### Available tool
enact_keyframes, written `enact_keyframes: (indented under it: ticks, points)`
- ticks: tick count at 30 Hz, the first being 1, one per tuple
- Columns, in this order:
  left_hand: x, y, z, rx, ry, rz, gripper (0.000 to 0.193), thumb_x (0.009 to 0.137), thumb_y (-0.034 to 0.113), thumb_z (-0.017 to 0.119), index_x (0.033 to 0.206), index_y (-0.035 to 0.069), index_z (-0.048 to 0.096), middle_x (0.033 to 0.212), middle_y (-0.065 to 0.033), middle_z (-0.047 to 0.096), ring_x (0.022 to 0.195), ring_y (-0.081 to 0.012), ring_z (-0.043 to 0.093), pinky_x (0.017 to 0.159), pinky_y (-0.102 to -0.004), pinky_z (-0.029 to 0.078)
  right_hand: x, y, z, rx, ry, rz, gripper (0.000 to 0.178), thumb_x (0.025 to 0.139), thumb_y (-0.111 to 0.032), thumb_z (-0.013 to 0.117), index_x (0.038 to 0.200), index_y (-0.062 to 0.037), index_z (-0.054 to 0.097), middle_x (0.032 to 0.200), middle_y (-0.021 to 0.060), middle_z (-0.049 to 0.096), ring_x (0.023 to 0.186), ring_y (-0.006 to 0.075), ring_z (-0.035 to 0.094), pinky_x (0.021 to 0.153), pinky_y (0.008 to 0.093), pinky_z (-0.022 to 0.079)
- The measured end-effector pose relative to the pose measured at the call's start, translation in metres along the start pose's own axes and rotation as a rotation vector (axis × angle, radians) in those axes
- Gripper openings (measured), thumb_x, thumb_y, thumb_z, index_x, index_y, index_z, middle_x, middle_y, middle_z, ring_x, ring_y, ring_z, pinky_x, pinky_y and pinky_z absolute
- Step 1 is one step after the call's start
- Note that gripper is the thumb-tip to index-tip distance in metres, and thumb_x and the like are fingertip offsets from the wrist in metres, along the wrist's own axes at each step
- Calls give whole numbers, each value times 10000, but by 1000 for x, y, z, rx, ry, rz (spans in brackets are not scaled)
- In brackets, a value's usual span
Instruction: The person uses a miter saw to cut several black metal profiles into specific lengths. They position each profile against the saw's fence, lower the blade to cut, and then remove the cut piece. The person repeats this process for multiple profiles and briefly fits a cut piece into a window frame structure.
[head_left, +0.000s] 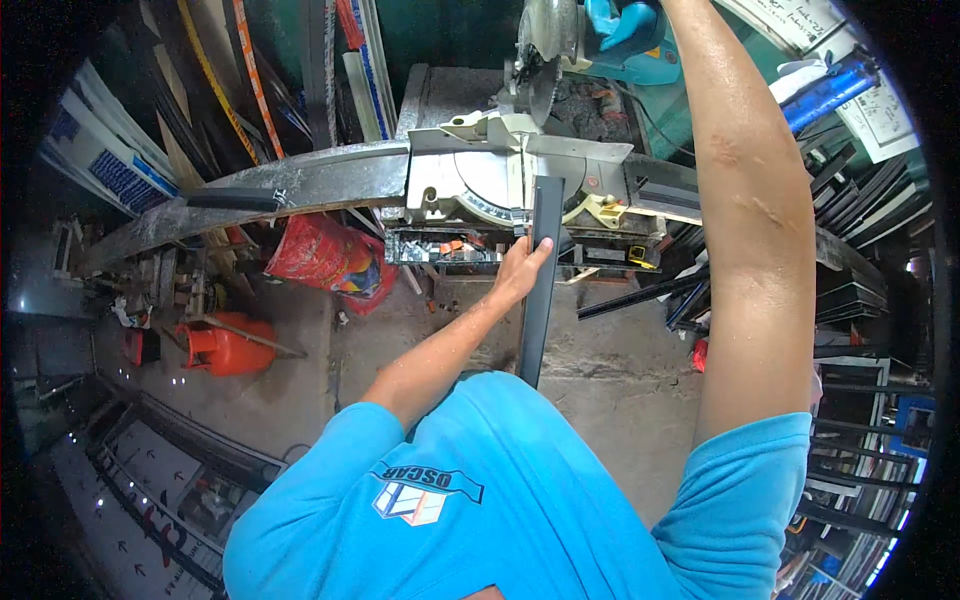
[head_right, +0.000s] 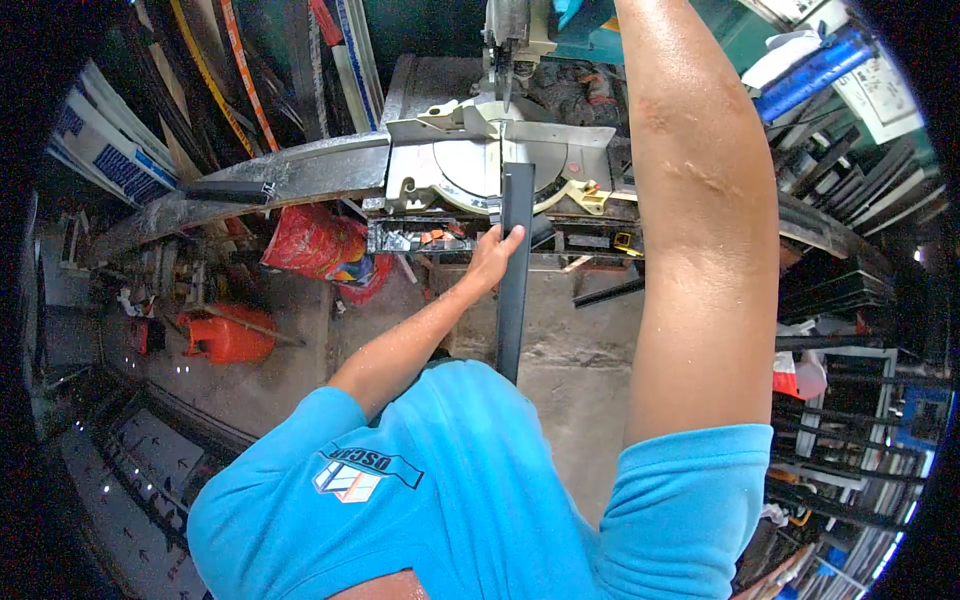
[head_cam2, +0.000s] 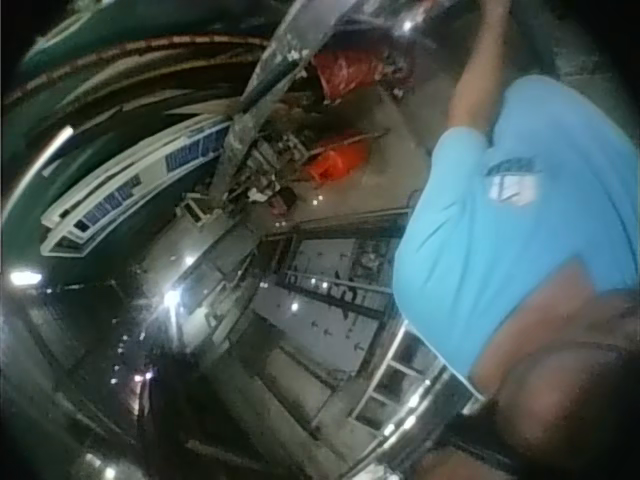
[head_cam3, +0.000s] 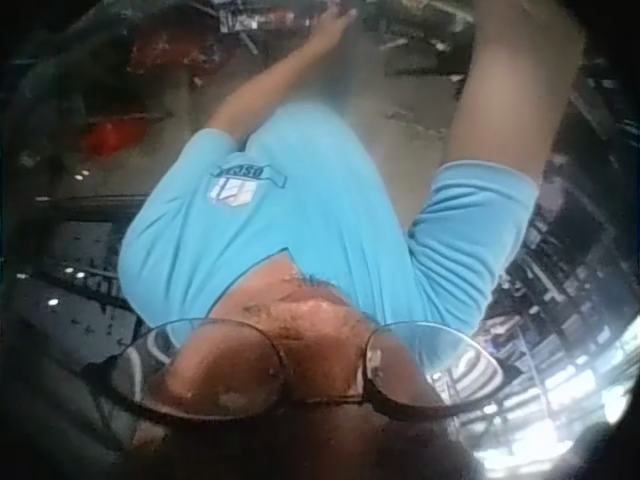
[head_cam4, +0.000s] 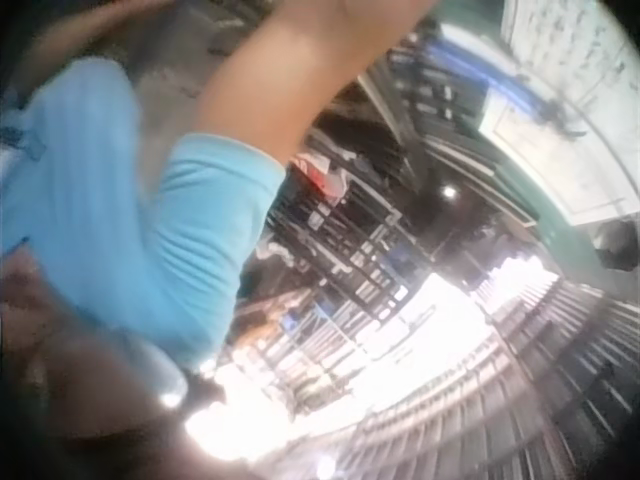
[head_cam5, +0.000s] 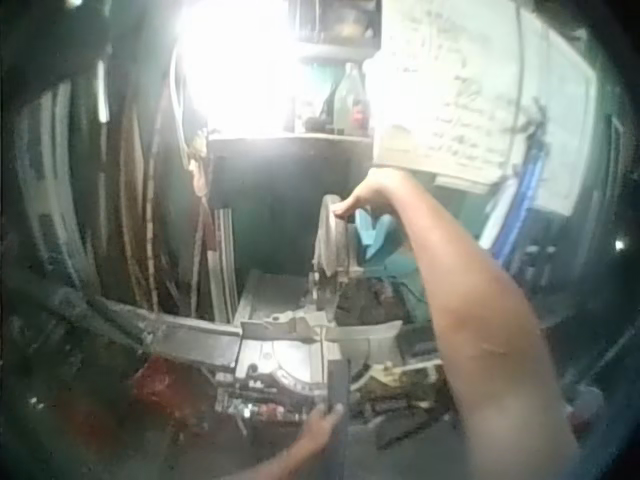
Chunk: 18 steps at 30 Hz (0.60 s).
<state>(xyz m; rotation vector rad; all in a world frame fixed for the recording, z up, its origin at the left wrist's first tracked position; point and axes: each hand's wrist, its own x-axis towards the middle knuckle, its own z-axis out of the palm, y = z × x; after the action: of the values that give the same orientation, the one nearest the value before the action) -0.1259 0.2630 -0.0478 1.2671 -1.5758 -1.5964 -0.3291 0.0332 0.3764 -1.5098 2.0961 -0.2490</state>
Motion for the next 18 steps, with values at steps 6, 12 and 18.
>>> enact_keyframes:
  ticks: [6,12,18]
  points:
    - [1,-2,0,15,37,110,550,1019,532,575,1094,-5,667,906,-96,690,860,-218,646,798,-383,507,-58,3,25,11,230,-186,600,650,-391,969,1042,25,786,1050,204,745,878,321,719,748,473,586]
    - [1,-2,2,-11,46,167,548,1026,524,569,1006,-15,667,830,-70,651,801,-192,613,757,-375,492,-43,23,39,72,350,-254,664,569,-377,998,953,103,748,952,219,750,820,312,725,722,433,593]
    - [10,-22,2,3,51,135,586,1017,550,568,1004,-28,663,831,-118,657,821,-234,624,772,-420,487,-85,30,77,171,486,-251,1012,572,-352,997,1347,96,525,1104,252,728,921,336,730,773,428,597]
